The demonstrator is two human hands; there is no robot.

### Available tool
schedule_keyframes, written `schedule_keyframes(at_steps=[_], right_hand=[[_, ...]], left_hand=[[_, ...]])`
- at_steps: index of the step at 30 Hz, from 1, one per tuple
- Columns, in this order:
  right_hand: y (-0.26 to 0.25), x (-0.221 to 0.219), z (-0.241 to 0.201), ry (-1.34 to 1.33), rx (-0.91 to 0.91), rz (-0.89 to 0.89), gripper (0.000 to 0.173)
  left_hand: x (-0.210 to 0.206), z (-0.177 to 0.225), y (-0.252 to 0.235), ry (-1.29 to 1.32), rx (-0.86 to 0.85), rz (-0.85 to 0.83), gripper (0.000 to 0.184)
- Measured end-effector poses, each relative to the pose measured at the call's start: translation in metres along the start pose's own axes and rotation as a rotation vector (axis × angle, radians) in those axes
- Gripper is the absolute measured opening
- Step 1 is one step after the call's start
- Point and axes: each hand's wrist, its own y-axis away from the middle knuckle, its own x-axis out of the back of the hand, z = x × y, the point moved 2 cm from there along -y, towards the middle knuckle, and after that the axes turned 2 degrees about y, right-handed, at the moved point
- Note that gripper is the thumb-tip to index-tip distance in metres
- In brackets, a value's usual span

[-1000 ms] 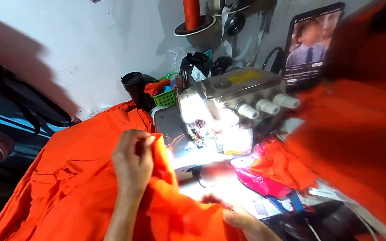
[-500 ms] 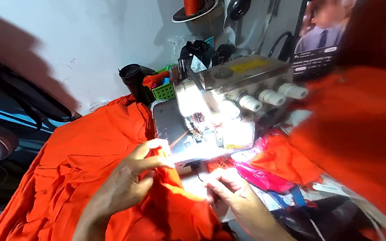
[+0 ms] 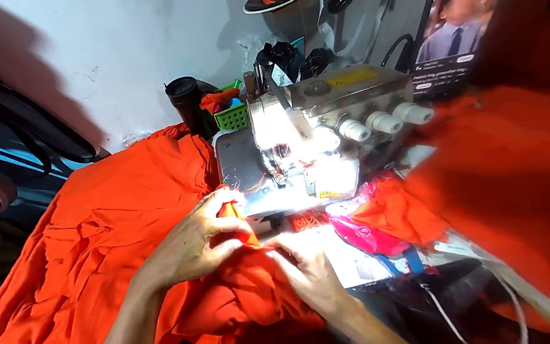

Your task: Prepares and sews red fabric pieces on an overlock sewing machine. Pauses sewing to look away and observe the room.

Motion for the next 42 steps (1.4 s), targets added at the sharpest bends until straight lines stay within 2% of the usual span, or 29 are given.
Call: schedule_keyframes(at_steps=[2, 4, 6, 9, 11, 12, 13, 15, 18, 20, 23, 26, 29, 33, 38, 42], right_hand=[[-0.007, 0.011, -0.011, -0.161, -0.02, -0.035, 0.019], [-0.015, 0.021, -0.029, -0.291, 0.052, -0.054, 0.017], [-0.022, 0.031, -0.049, -0.395, 0.156, -0.091, 0.019], [-0.024, 0.04, -0.068, -0.533, 0.216, -0.143, 0.025], [-0.022, 0.041, -0.063, -0.607, 0.193, -0.148, 0.025], [-0.02, 0.039, -0.054, -0.644, 0.119, -0.136, 0.023], [-0.016, 0.036, -0.043, -0.68, 0.001, -0.103, 0.02], [-0.003, 0.03, -0.022, -0.708, -0.271, 0.005, 0.02], [0.017, 0.034, -0.006, -0.661, -0.41, 0.075, 0.019], [0.023, 0.039, -0.002, -0.621, -0.399, 0.093, 0.016], [0.024, 0.04, 0.004, -0.526, -0.285, 0.057, 0.011], [0.019, 0.036, 0.004, -0.494, -0.299, -0.005, 0.012], [0.02, 0.034, 0.002, -0.507, -0.292, -0.011, 0.011], [0.028, 0.037, 0.0, -0.522, -0.32, 0.019, 0.011], [0.037, 0.039, 0.001, -0.511, -0.287, 0.004, 0.014], [0.044, 0.041, -0.001, -0.501, -0.264, -0.034, 0.014]], left_hand=[[0.009, 0.024, -0.007, 0.057, 0.045, -0.016, 0.023], [0.014, 0.037, -0.014, 0.046, 0.049, 0.035, 0.02], [0.025, 0.031, -0.01, -0.01, 0.049, 0.054, 0.015], [0.063, 0.028, -0.001, -0.016, 0.107, 0.126, 0.008], [0.088, 0.013, 0.004, -0.092, 0.029, 0.233, 0.011], [0.093, 0.012, -0.004, -0.059, -0.008, 0.292, 0.012], [0.088, 0.015, -0.019, -0.009, -0.023, 0.343, 0.011], [0.054, 0.01, -0.055, 0.024, 0.022, 0.378, 0.011], [0.004, -0.016, -0.082, 0.041, 0.162, 0.244, 0.015], [0.001, -0.02, -0.084, 0.098, 0.192, 0.204, 0.013], [0.002, -0.004, -0.08, 0.155, 0.235, 0.192, 0.007], [-0.007, 0.004, -0.08, -0.008, 0.256, 0.217, 0.004], [-0.002, 0.009, -0.071, -0.281, 0.231, 0.326, 0.017], [-0.001, 0.043, -0.053, -0.342, 0.232, 0.451, 0.019], [-0.04, 0.048, -0.031, -0.448, 0.214, 0.393, 0.028], [-0.052, 0.051, -0.029, -0.527, 0.299, 0.353, 0.036]])
